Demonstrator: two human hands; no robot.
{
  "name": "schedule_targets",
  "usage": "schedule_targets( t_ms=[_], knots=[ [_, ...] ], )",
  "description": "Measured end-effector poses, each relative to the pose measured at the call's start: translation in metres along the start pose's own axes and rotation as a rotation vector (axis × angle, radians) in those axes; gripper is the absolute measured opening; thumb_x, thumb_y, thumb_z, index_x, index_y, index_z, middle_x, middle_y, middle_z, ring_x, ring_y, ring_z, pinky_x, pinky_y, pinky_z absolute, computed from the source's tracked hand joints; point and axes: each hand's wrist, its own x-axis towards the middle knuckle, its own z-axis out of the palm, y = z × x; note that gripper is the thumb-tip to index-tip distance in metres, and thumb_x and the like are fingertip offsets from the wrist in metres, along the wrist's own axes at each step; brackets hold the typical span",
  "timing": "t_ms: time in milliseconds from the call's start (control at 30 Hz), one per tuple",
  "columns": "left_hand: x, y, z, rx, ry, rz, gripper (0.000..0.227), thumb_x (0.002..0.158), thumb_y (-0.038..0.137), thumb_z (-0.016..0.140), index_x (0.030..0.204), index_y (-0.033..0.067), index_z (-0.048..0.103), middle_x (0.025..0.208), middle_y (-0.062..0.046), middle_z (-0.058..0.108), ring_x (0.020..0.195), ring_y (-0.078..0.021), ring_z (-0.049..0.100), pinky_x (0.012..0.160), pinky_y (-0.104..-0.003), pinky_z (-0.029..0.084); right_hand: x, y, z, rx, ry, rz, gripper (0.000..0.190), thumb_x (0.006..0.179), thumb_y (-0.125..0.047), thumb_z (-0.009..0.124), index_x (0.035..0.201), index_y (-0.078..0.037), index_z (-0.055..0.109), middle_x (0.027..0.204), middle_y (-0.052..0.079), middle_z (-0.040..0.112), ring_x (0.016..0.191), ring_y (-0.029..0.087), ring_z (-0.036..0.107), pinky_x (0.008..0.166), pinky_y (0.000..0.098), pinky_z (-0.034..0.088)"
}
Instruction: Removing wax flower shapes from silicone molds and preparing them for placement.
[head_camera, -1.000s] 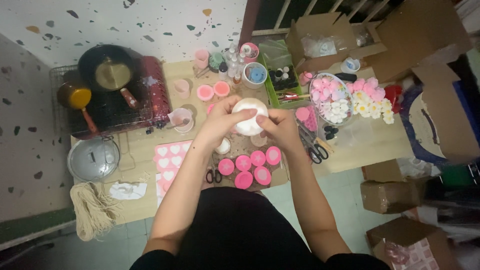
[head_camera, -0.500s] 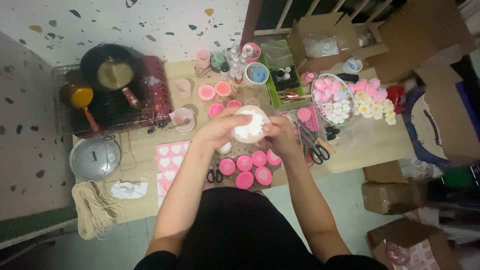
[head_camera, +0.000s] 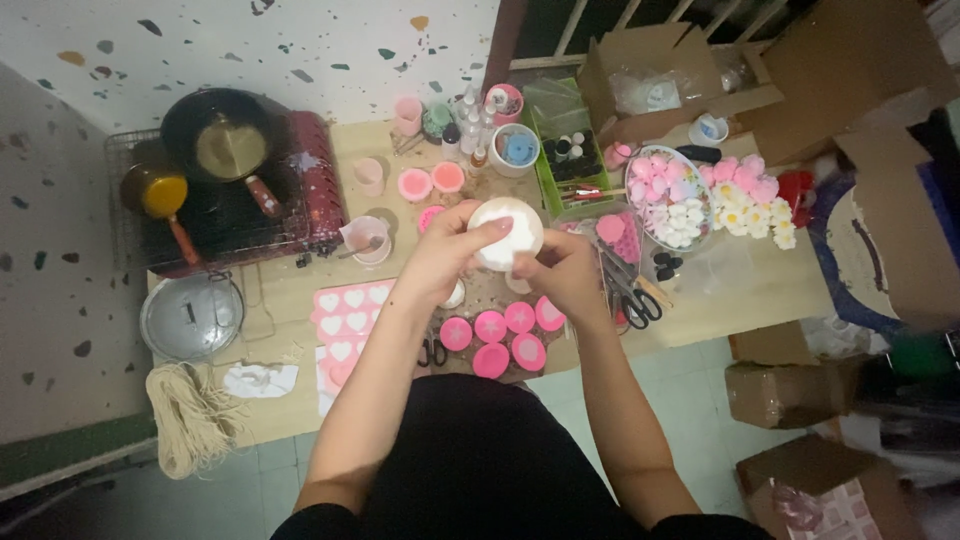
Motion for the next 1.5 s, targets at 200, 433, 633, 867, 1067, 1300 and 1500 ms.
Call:
schedule_targets(
  t_ms=[200,433,633,867,1067,1300,1500],
  knots=[
    [-0.007,0.025,0.010,-0.069,-0.093,-0.106,0.035,0.093,0.025,0.075,0.114,-0.0028,0.073,0.102,-0.006,0.075,0.088,-0.0111,0.071,0.074,-0.027,0.057,-0.007,-0.018,0.000,0.057,-0.046,0.063,0.030,0.085,-0.021,0.083,0.104,0.001,0.076,0.080,0.003,0.075,0.064,0.006,0.067,0.056,0.0209,0.051],
    [-0.003,0.016,0.001,-0.115,-0.079,-0.199,0.039,0.089,0.024,0.079,0.114,-0.0054,0.072,0.101,-0.008,0.076,0.087,-0.0127,0.070,0.073,-0.027,0.054,-0.014,0.001,-0.003,0.131,-0.113,-0.024,0.032,0.090,-0.022,0.081,0.108,0.003,0.075,0.082,0.003,0.073,0.067,0.006,0.064,0.058,0.0214,0.051],
    [0.000,0.002,-0.010,-0.189,0.045,-0.310,0.042,0.076,0.021,0.083,0.110,0.0005,0.068,0.101,-0.006,0.078,0.092,-0.0158,0.075,0.077,-0.028,0.059,-0.015,0.020,-0.009,0.108,-0.147,-0.067,0.030,0.091,-0.019,0.081,0.108,0.005,0.074,0.086,0.002,0.073,0.070,0.007,0.065,0.062,0.0232,0.054],
    [-0.002,-0.005,-0.022,-0.093,-0.090,-0.250,0.043,0.084,0.020,0.081,0.118,-0.0056,0.070,0.106,-0.011,0.077,0.094,-0.0176,0.074,0.083,-0.030,0.058,-0.004,0.060,-0.009,0.051,-0.139,-0.022,0.026,0.091,-0.016,0.080,0.109,0.002,0.074,0.089,0.002,0.073,0.074,0.008,0.067,0.065,0.0237,0.055],
    [0.002,-0.012,-0.023,0.092,0.071,-0.087,0.039,0.089,0.024,0.078,0.113,-0.0065,0.074,0.099,-0.009,0.078,0.088,-0.0151,0.073,0.078,-0.028,0.057,-0.021,-0.048,0.026,-0.377,0.065,-0.128,0.064,0.078,-0.017,0.087,0.133,-0.003,0.058,0.109,0.010,0.070,0.090,0.018,0.067,0.077,0.0315,0.056],
    [-0.017,-0.022,-0.026,-0.089,0.081,-0.109,0.042,0.097,0.030,0.075,0.123,-0.0024,0.073,0.095,-0.005,0.070,0.075,-0.0112,0.057,0.058,-0.026,0.037,-0.032,-0.043,0.065,-0.734,0.269,-0.704,0.094,0.081,-0.017,0.092,0.153,-0.004,0.032,0.139,0.010,0.063,0.131,0.034,0.058,0.114,0.0434,0.046],
    [-0.048,0.008,-0.032,-0.226,0.049,-0.199,0.040,0.090,0.032,0.073,0.113,-0.0009,0.071,0.102,-0.010,0.075,0.090,-0.0194,0.073,0.075,-0.037,0.061,-0.042,-0.040,0.087,-0.642,0.232,-0.671,0.106,0.081,-0.020,0.093,0.157,-0.005,0.020,0.147,0.013,0.060,0.137,0.032,0.058,0.115,0.0421,0.046]
  ],
)
